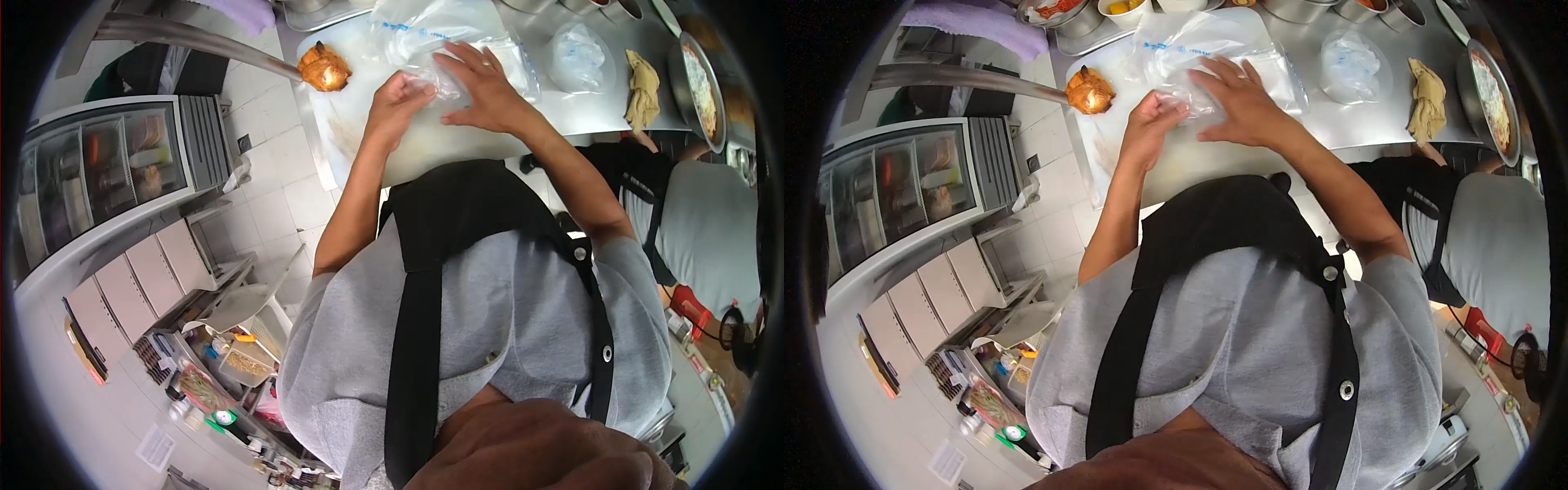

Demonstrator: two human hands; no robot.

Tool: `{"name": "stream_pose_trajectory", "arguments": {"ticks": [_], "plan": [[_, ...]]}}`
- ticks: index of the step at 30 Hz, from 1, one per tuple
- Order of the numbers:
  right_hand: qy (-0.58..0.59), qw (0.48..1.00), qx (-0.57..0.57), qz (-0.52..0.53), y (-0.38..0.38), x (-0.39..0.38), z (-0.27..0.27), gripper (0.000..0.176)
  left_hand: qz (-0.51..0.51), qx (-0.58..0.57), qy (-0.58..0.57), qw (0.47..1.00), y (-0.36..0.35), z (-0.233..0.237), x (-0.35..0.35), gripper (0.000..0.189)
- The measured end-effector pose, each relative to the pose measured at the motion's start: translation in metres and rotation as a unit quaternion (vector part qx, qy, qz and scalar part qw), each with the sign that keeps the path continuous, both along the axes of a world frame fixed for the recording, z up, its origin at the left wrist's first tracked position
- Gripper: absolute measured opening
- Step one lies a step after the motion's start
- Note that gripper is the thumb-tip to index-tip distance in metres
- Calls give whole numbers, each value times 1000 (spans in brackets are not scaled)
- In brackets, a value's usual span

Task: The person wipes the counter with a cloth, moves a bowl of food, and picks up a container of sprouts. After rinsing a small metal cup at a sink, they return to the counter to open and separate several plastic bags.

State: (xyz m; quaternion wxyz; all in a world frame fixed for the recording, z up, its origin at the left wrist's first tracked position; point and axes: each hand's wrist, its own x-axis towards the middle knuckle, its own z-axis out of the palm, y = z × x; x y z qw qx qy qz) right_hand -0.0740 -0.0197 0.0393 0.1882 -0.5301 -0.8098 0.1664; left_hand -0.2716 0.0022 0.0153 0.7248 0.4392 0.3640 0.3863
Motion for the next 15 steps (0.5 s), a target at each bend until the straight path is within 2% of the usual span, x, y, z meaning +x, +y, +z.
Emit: {"name": "stream_pose_trajectory", "arguments": {"ticks": [2,3,6,7,10,12,13,15], "plan": [[36,998,36,25,3,-24,11,80,-1,38,13,999,-4,-2,9,15],[52,998,39,22,6,-29,0,74,-1,64,20,998,-1,0,11,13],[53,998,36,-15,16,-21,-26,67,71,176,93,977,-2,17,2,7],[65,995,71,-18,14,-20,-22,60,102,207,100,968,0,20,-3,7],[50,997,55,-35,11,-13,-28,58,156,240,35,958,-7,85,-22,10],[2,996,84,-43,4,-8,-38,55,225,295,34,928,-5,123,-36,10],[-21,994,101,-48,3,-7,-42,54,249,312,-8,917,-1,139,-43,11],[-35,997,35,-55,3,-7,-44,68,259,331,-82,904,8,159,-50,14]]}}
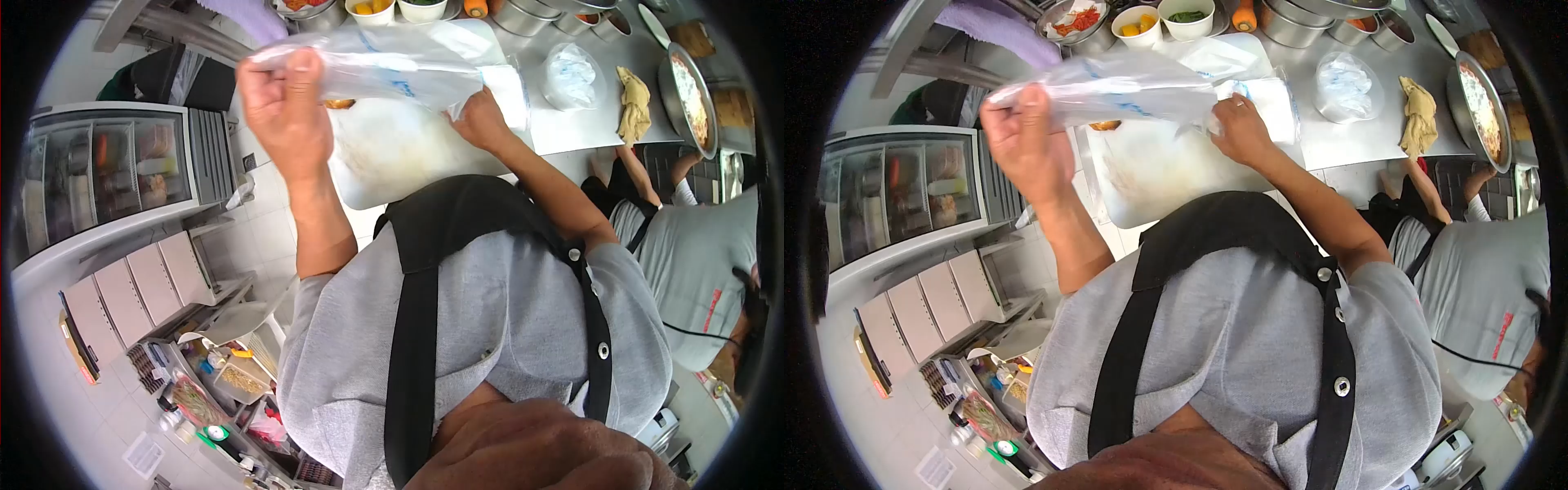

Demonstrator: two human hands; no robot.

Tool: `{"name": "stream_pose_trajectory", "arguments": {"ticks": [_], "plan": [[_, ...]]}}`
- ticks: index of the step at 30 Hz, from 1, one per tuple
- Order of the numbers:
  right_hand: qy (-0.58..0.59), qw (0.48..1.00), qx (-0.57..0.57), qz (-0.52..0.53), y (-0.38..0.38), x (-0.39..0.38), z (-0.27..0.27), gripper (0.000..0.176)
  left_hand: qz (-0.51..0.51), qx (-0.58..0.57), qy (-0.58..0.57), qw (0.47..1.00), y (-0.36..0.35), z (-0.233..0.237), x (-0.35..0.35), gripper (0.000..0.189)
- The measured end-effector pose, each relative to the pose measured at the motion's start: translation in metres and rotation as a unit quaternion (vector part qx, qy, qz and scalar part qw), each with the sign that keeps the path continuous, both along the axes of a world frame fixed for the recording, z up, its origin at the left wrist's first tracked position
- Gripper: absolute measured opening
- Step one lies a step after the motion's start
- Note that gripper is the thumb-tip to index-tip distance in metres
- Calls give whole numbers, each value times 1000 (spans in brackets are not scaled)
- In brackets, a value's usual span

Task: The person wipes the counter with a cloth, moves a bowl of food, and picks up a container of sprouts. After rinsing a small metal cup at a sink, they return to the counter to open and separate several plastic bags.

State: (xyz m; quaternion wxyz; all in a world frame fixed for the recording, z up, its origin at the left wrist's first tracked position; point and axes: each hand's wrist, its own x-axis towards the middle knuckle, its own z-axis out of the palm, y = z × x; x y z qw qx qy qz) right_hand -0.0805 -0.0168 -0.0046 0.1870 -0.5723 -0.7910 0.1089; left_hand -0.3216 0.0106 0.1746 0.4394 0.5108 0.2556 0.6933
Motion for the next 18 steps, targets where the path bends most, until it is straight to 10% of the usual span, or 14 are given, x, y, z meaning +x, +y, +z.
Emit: {"name": "stream_pose_trajectory", "arguments": {"ticks": [4,8,12,15,18], "plan": [[174,971,-164,-11,-24,12,25,101,-59,-24,-76,995,23,-10,13,21],[469,833,-285,71,-49,47,69,111,-24,-147,-92,985,37,-76,50,16],[792,497,-334,118,-65,54,43,69,32,-255,-77,963,33,-136,79,12],[823,449,-348,-1,-60,68,51,59,42,-307,-59,949,25,-153,88,15],[779,520,-339,-88,-50,91,33,50,13,-268,-21,963,18,-155,92,17]]}}
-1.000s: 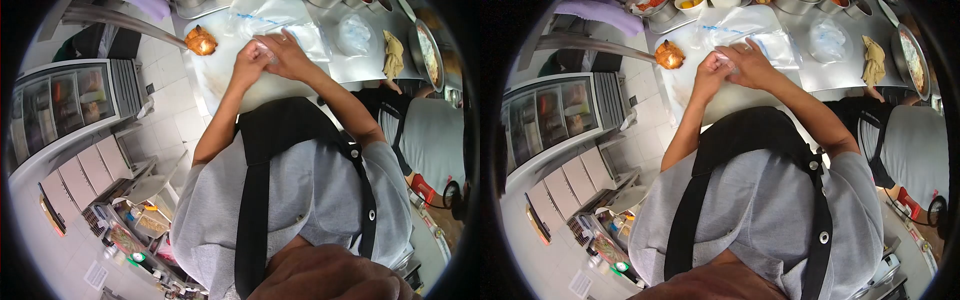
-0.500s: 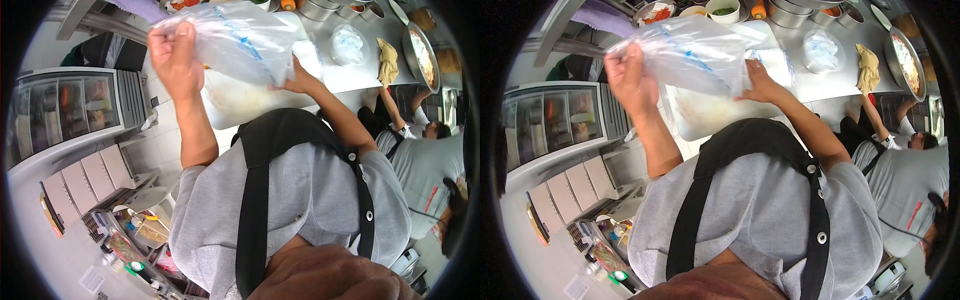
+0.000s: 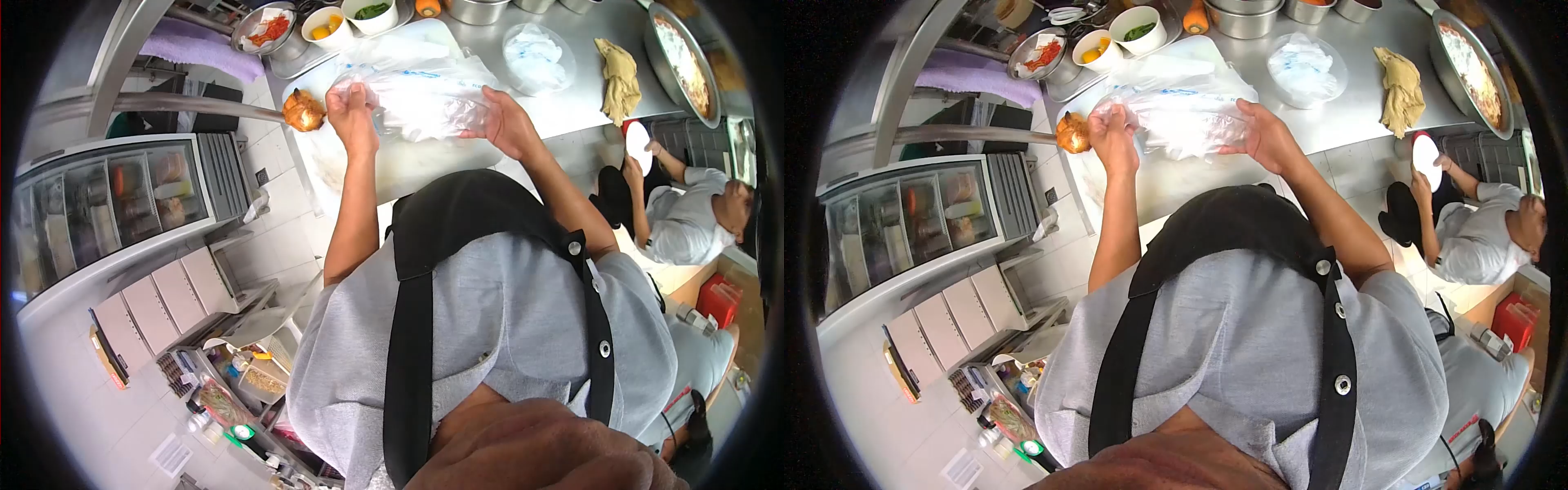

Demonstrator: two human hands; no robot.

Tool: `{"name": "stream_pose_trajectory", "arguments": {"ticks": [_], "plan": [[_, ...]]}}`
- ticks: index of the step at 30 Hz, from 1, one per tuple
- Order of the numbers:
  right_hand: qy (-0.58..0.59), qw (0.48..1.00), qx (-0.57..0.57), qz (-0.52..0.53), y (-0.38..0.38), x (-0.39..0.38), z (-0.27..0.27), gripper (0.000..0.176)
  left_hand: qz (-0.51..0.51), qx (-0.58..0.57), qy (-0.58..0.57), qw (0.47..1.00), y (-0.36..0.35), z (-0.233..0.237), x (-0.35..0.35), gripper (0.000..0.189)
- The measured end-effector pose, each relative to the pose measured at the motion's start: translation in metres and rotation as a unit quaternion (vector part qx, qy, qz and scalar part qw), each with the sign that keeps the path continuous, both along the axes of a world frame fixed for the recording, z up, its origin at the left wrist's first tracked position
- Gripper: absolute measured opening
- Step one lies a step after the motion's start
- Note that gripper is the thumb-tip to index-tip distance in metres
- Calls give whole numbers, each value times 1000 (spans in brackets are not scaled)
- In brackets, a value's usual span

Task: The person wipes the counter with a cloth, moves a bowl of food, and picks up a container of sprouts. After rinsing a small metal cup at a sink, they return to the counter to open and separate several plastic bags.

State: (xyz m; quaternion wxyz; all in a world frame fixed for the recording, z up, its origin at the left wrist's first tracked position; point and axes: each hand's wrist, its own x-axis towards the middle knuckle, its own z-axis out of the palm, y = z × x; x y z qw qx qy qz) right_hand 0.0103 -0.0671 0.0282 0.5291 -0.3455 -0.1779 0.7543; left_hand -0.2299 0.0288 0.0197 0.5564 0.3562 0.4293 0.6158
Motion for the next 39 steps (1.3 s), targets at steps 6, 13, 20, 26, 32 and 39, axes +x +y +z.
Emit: {"name": "stream_pose_trajectory", "arguments": {"ticks": [6,13,20,26,32,39], "plan": [[-171,983,-72,7,-3,29,-5,33,33,5,-1,999,-3,11,-6,21],[-141,990,-22,-15,-16,57,2,28,273,201,636,694,-21,39,-33,43],[-107,991,70,-37,-24,23,61,20,-359,-8,185,915,-78,85,102,20],[-56,982,173,44,-35,33,70,13,-253,53,236,937,-62,57,84,13],[-489,868,83,34,-28,14,68,14,-308,-125,-108,937,-56,88,71,19],[-32,998,49,7,-22,16,67,19,-471,-15,225,853,-55,81,43,37]]}}
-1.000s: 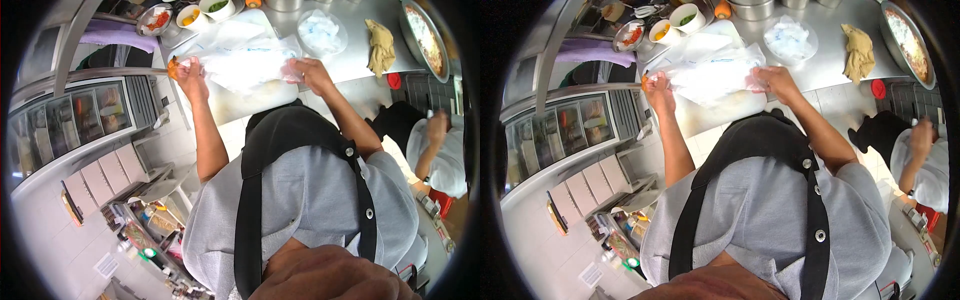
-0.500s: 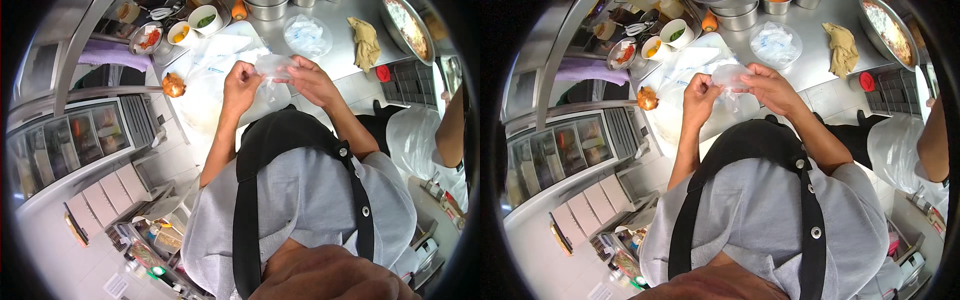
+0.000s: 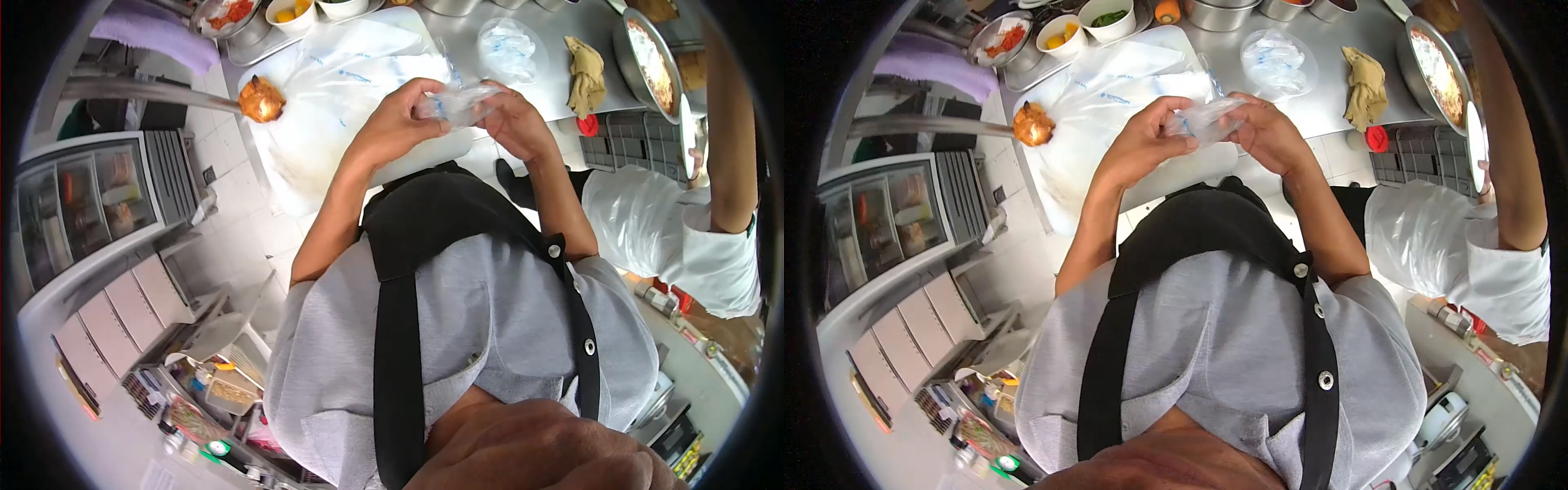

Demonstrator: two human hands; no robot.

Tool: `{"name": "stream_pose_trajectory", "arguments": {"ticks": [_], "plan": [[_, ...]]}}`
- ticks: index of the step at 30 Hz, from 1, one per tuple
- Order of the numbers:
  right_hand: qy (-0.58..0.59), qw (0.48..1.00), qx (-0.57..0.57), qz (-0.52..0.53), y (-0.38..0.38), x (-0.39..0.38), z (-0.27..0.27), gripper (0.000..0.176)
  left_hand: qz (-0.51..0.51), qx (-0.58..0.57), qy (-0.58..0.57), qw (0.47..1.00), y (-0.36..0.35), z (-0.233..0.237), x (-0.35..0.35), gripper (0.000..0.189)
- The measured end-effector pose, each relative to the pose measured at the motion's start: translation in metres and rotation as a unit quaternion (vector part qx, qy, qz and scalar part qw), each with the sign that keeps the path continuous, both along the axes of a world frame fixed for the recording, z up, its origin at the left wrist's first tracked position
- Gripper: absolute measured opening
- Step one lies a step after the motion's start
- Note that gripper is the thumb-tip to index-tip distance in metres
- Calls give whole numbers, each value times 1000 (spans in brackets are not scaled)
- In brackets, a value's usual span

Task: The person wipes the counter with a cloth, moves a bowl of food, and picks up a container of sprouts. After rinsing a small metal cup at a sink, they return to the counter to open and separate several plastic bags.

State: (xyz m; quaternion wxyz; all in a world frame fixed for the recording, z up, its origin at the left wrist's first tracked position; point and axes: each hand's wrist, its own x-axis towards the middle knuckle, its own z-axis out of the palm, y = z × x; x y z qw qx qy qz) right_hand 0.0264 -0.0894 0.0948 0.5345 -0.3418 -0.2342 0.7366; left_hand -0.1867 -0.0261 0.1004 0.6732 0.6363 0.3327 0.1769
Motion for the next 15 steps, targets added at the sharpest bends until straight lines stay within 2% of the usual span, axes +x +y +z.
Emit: {"name": "stream_pose_trajectory", "arguments": {"ticks": [1,2,4,5,7,8,9,10,11,12,13,15], "plan": [[-42,999,-9,-13,0,-4,-2,21,10,9,16,1000,0,0,0,38],[-4,999,-6,-38,2,-6,-1,21,43,104,-10,994,1,-9,1,37],[76,993,2,-89,6,-7,0,22,102,292,-56,949,2,-26,5,35],[91,990,-30,-106,11,-7,-1,23,104,232,-35,967,0,-26,4,35],[201,978,-6,-52,21,0,-16,24,102,113,3,988,-4,-17,3,35],[255,967,8,-26,24,3,-17,25,128,65,-74,987,-6,-14,7,34],[176,982,-12,-69,22,10,-13,23,151,16,-151,977,-9,-14,11,34],[145,984,103,-8,32,19,-17,28,171,-35,-225,959,-9,-16,15,34],[-188,968,159,-46,32,32,-17,37,170,-23,-216,961,-3,-19,11,37],[-499,841,193,-80,34,47,-14,47,210,-22,-207,955,3,-19,13,36],[-667,677,300,-84,39,58,-3,79,233,4,-199,952,12,-18,15,36],[-801,534,271,-1,53,86,-22,91,268,48,-174,946,31,-17,29,34]]}}
